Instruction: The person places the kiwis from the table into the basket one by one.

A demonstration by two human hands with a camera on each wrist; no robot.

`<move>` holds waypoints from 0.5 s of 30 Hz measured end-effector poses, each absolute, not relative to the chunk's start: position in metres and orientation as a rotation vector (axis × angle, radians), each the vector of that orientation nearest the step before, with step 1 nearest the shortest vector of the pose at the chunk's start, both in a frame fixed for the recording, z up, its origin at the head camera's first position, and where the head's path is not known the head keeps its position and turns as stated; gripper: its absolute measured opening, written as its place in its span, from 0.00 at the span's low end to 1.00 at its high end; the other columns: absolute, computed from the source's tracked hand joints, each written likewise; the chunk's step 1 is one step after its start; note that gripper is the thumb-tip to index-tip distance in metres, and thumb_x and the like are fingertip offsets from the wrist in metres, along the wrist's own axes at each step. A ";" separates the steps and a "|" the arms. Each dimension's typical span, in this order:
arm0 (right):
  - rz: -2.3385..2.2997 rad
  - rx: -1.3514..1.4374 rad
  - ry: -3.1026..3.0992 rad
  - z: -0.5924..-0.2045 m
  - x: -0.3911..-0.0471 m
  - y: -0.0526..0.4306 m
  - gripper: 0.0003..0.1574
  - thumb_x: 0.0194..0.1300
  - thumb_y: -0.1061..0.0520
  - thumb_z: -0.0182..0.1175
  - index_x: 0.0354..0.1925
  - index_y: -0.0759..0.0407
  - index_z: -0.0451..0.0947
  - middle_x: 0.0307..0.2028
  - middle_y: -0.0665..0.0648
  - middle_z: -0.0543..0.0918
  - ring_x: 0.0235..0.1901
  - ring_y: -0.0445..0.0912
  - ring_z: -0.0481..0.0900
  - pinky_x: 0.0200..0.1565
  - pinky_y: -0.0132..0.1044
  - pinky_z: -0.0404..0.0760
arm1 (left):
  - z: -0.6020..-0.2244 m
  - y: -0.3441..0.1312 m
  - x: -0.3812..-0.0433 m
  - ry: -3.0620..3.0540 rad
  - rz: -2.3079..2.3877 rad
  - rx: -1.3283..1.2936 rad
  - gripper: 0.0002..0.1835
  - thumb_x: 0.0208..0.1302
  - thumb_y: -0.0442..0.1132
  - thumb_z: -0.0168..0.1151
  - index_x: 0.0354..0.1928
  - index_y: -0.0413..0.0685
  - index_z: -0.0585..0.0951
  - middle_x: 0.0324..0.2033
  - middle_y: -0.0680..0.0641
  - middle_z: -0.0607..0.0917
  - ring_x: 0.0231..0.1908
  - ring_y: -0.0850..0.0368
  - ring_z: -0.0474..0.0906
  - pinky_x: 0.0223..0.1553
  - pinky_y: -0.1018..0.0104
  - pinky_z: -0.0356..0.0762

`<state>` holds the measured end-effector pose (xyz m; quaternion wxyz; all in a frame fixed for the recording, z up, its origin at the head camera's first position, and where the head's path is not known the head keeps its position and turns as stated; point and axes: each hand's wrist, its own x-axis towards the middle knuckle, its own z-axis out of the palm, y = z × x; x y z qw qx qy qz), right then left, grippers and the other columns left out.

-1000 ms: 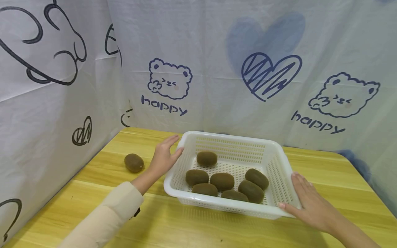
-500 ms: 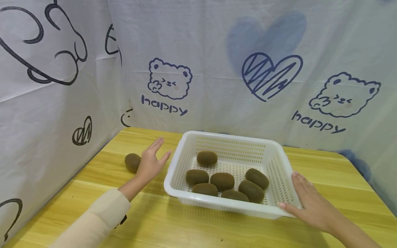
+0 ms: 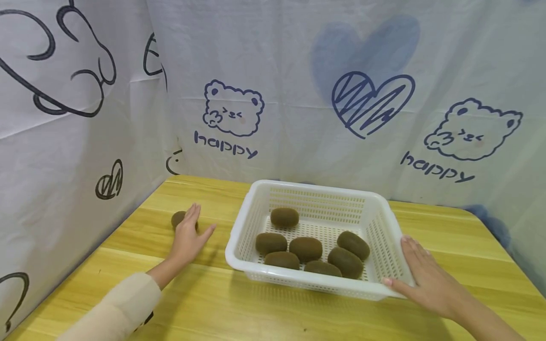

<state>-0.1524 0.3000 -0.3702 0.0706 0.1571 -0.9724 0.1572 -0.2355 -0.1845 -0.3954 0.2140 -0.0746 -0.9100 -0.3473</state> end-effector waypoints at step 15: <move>0.479 0.471 -2.939 -0.370 -0.152 0.300 0.61 0.60 0.38 0.56 0.70 0.71 0.36 0.69 0.76 0.43 0.67 0.71 0.45 0.70 0.47 0.27 | -0.408 -0.202 -0.228 -2.732 -1.017 0.027 0.45 0.65 0.43 0.55 0.65 0.19 0.41 0.66 0.23 0.37 0.67 0.27 0.35 0.68 0.40 0.41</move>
